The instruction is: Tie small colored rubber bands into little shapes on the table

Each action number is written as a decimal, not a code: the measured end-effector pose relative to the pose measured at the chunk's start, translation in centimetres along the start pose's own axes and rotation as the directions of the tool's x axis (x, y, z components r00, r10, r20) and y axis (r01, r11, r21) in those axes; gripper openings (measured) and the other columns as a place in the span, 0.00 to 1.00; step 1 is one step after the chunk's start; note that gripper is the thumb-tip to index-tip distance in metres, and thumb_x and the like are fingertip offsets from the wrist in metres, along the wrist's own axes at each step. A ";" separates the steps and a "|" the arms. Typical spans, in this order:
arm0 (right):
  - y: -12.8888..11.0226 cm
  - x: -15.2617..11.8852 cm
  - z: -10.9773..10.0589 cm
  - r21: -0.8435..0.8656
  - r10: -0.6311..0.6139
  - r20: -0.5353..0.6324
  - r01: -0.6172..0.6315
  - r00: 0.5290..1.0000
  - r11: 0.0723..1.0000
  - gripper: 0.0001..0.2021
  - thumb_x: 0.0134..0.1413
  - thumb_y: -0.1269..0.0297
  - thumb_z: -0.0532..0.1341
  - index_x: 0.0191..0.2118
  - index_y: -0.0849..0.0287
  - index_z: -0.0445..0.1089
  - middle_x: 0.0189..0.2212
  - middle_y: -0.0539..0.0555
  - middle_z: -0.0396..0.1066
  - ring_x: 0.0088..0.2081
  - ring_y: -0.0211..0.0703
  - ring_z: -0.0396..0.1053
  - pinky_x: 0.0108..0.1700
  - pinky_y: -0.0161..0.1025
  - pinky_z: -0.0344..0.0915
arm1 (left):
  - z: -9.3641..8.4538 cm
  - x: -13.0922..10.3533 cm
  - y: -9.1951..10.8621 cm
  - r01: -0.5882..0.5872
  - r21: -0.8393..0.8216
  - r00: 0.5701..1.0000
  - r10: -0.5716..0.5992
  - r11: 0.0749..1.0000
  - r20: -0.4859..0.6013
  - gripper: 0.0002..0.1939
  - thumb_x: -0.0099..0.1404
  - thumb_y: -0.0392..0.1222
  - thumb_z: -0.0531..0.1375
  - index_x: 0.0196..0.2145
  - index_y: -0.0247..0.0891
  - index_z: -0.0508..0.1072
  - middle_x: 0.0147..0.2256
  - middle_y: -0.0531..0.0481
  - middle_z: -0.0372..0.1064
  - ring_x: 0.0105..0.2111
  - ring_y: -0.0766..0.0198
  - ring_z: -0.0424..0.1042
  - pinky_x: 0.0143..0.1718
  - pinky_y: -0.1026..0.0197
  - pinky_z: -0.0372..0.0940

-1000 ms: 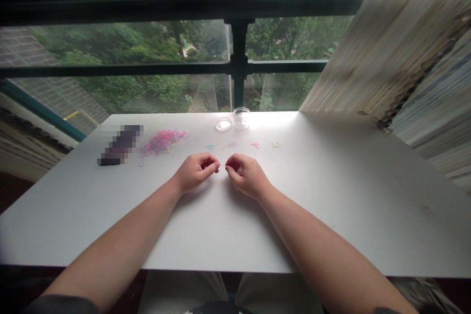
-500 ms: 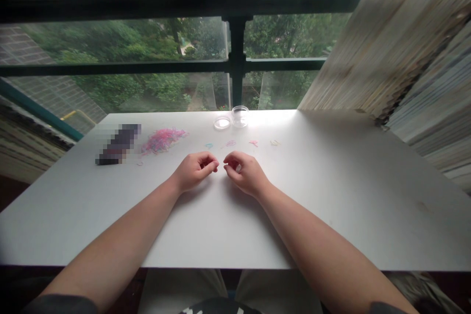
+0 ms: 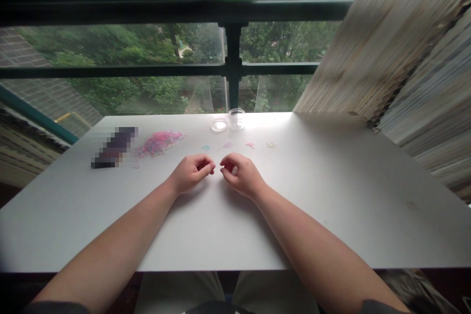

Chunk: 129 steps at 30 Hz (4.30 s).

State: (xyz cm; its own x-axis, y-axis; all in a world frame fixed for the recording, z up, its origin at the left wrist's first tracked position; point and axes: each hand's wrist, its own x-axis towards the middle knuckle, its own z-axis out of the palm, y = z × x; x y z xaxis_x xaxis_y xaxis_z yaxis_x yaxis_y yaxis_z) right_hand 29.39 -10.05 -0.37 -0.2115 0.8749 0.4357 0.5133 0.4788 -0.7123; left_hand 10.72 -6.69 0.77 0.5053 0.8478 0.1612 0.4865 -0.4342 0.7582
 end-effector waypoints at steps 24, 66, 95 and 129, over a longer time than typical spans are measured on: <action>0.0 0.1 -0.1 -0.017 -0.003 0.007 0.003 1.000 1.000 0.04 0.48 0.72 0.57 0.29 0.59 0.68 0.25 0.50 0.68 0.28 0.36 0.64 0.32 0.34 0.62 | 0.0 0.0 0.0 0.006 -0.022 1.000 -0.006 1.000 0.001 0.13 0.61 0.46 0.53 0.30 0.36 0.72 0.27 0.51 0.73 0.23 0.69 0.64 0.26 0.66 0.58; 8.6 1.2 -8.6 -0.400 0.470 -0.453 -0.644 0.758 0.652 0.11 0.45 0.62 0.57 0.31 0.56 0.76 0.28 0.53 0.74 0.31 0.43 0.68 0.33 0.37 0.59 | -0.5 0.2 -1.8 0.031 -0.032 1.000 -0.031 0.999 -0.001 0.14 0.60 0.49 0.53 0.30 0.36 0.71 0.27 0.50 0.73 0.25 0.66 0.67 0.28 0.65 0.60; 9.0 1.6 -7.7 -0.506 0.398 -0.475 -0.614 0.784 0.605 0.10 0.46 0.60 0.58 0.31 0.54 0.76 0.37 0.56 0.70 0.42 0.50 0.62 0.44 0.44 0.57 | -0.6 0.1 -1.5 0.053 -0.014 0.998 -0.052 0.999 0.022 0.13 0.60 0.49 0.53 0.30 0.37 0.71 0.28 0.51 0.73 0.27 0.65 0.67 0.29 0.64 0.60; 9.3 1.4 -8.3 -0.152 0.463 -0.550 -0.628 0.695 0.763 0.13 0.42 0.60 0.58 0.30 0.61 0.76 0.30 0.57 0.74 0.34 0.46 0.69 0.39 0.39 0.62 | -0.6 0.2 -1.9 0.062 -0.131 0.997 -0.067 0.989 -0.030 0.15 0.58 0.49 0.54 0.30 0.35 0.71 0.26 0.48 0.71 0.25 0.66 0.66 0.28 0.64 0.61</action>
State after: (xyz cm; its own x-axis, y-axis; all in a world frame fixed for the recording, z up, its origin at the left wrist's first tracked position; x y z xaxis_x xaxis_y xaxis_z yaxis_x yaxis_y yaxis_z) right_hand 40.73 -4.98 -1.85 0.5479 0.7896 0.2762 0.6512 -0.1954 -0.7333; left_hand 9.52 -5.50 -0.24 0.4502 0.8836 0.1291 0.4195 -0.3369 0.8429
